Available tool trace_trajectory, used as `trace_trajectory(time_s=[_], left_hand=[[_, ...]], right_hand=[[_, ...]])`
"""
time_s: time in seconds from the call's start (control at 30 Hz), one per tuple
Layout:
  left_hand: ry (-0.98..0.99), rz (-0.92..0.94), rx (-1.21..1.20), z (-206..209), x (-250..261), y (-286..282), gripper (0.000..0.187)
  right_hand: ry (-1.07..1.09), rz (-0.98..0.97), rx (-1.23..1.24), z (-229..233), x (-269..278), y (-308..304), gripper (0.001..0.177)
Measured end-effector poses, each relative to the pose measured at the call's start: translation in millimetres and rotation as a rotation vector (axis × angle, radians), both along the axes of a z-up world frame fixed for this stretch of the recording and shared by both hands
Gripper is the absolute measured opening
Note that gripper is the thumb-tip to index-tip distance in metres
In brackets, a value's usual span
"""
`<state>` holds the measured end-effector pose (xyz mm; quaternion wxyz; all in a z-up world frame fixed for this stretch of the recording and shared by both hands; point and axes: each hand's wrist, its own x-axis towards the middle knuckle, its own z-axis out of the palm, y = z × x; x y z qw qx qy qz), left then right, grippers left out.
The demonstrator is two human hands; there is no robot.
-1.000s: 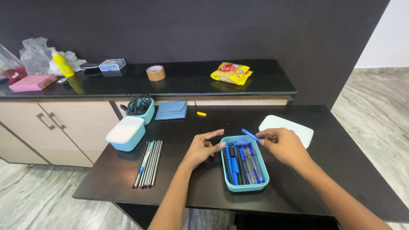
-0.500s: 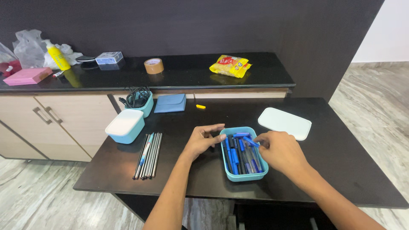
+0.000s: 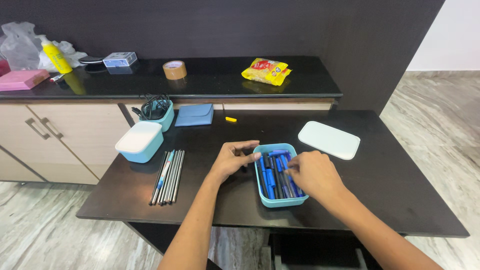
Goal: The person organizes stationery by placing pen refills and pens into a light blue container, then closes it. They then open a drawer and remove several books, placing them on the table.
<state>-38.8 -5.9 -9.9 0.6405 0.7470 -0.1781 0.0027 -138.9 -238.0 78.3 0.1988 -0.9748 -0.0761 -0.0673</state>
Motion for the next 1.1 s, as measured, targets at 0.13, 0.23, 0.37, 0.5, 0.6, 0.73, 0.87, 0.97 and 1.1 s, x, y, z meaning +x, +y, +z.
trace_trajectory(time_s=[0.13, 0.23, 0.37, 0.5, 0.6, 0.73, 0.87, 0.97, 1.1], left_hand=[[0.007, 0.025, 0.014, 2.2, -1.9, -0.5, 0.053], [-0.006, 0.061, 0.015, 0.1, -2.0, 0.2, 0.05], [-0.001, 0.151, -0.12, -6.9, 4.9, -1.2, 0.041], [0.053, 0.306, -0.474, -3.6, 4.5, -4.3, 0.028], [-0.148, 0.35, -0.419, 13.7, -16.9, -11.4, 0.02], [-0.208, 0.055, -0.345, 57.2, -71.7, -21.5, 0.018], [0.157, -0.628, 0.071, 78.7, -151.0, -26.7, 0.019], [0.279, -0.793, 0.28, 32.2, -185.7, -83.7, 0.027], [-0.022, -0.401, 0.777, -67.6, -199.8, -141.6, 0.035]], right_hand=[[0.064, -0.02, -0.008, -0.8, 3.3, -0.3, 0.023], [0.019, 0.022, 0.02, -4.6, 5.0, -3.1, 0.024], [-0.018, 0.041, 0.059, -4.9, 4.1, -7.0, 0.024], [-0.065, 0.06, 0.065, -1.6, -2.0, -14.7, 0.021], [-0.137, 0.086, 0.156, 6.5, -9.0, -25.6, 0.019], [0.123, 0.187, 0.368, 16.1, -34.9, -54.2, 0.023], [0.589, 0.446, 0.477, 1.1, -71.5, -103.8, 0.028], [0.762, 0.478, 0.316, -58.8, -83.4, -143.9, 0.028], [0.736, 0.306, -0.134, -201.9, -67.9, -199.8, 0.046]])
